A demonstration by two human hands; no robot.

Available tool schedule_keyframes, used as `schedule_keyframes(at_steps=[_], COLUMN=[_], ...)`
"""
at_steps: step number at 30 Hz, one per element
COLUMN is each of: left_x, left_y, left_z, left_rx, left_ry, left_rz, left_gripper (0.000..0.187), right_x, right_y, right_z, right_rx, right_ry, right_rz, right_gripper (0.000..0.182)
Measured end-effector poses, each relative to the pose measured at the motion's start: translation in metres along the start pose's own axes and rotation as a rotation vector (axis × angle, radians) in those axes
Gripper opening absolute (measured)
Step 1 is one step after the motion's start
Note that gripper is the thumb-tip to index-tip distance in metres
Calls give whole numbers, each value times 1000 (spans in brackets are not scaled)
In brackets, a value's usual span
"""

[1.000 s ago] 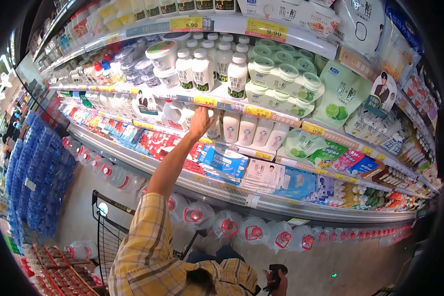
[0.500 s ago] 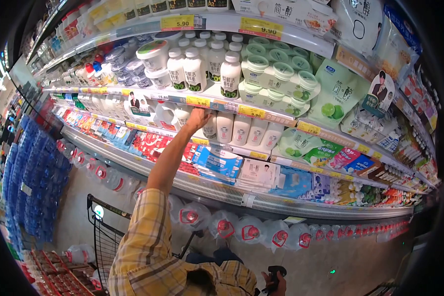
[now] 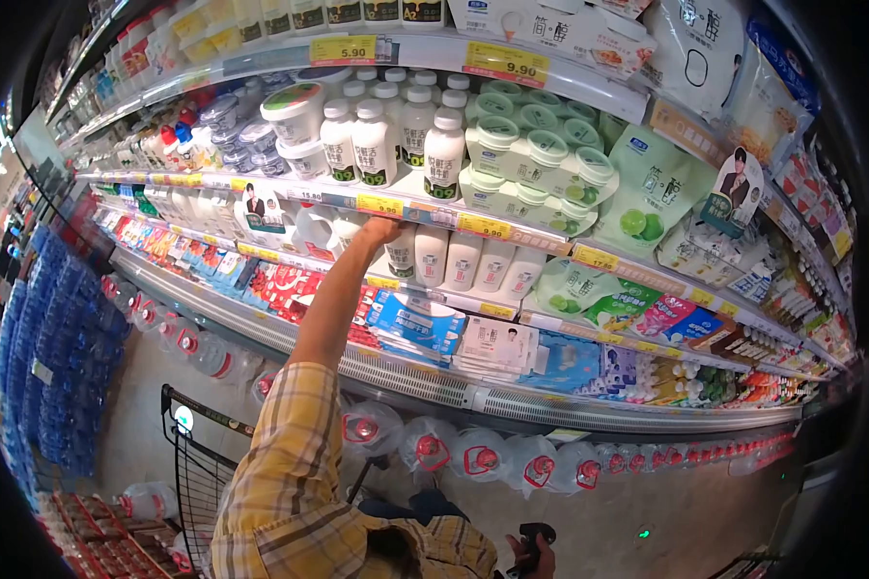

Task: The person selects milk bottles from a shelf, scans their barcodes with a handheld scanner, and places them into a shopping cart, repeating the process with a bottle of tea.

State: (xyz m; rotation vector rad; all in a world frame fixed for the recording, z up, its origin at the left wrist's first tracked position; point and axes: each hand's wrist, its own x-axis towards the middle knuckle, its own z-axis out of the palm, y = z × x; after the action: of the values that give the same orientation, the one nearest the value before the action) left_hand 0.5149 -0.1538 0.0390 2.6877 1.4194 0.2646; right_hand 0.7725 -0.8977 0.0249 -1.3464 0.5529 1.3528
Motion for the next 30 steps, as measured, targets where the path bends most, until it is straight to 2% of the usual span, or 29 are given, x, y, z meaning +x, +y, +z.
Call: schedule_keyframes(at_steps=[8,11,14,17,18,21,22,23,25,27,30], left_x=[-5,-8,-12,-11,-11,-27,-41,-55,-92,-148,-253], left_y=[4,7,15,14,16,19,33,42,53,70,98], left_z=[-18,-23,-32,-11,-7,6,-4,5,35,40,43], left_rx=[31,-29,-32,-76,-179,-156,-247,-247,-478,-472,-835], left_ry=[64,4,-73,-16,-38,23,20,21,811,766,567], left_rz=[138,118,44,-64,-134,-82,-196,-204,-162,-175,-247], left_gripper=[48,47,58,47,49,53,57,57,58,61,49], right_x=[-8,-12,-8,-12,-14,0,-8,-16,-13,19,38], right_y=[-3,-2,0,-4,-5,-4,-8,-13,-14,-10,-14], right_z=[1,-2,-6,2,5,-8,-2,6,3,-15,-7], right_rx=[8,-10,10,23,7,70,65,6,-68,-22,-47], right_ry=[16,39,19,6,5,-44,-46,-67,-89,-96,-127], right_rz=[-11,-25,-34,-19,-14,-7,-6,2,21,10,9], right_gripper=[35,33,32,31,31,31,31,32,32,33,37])
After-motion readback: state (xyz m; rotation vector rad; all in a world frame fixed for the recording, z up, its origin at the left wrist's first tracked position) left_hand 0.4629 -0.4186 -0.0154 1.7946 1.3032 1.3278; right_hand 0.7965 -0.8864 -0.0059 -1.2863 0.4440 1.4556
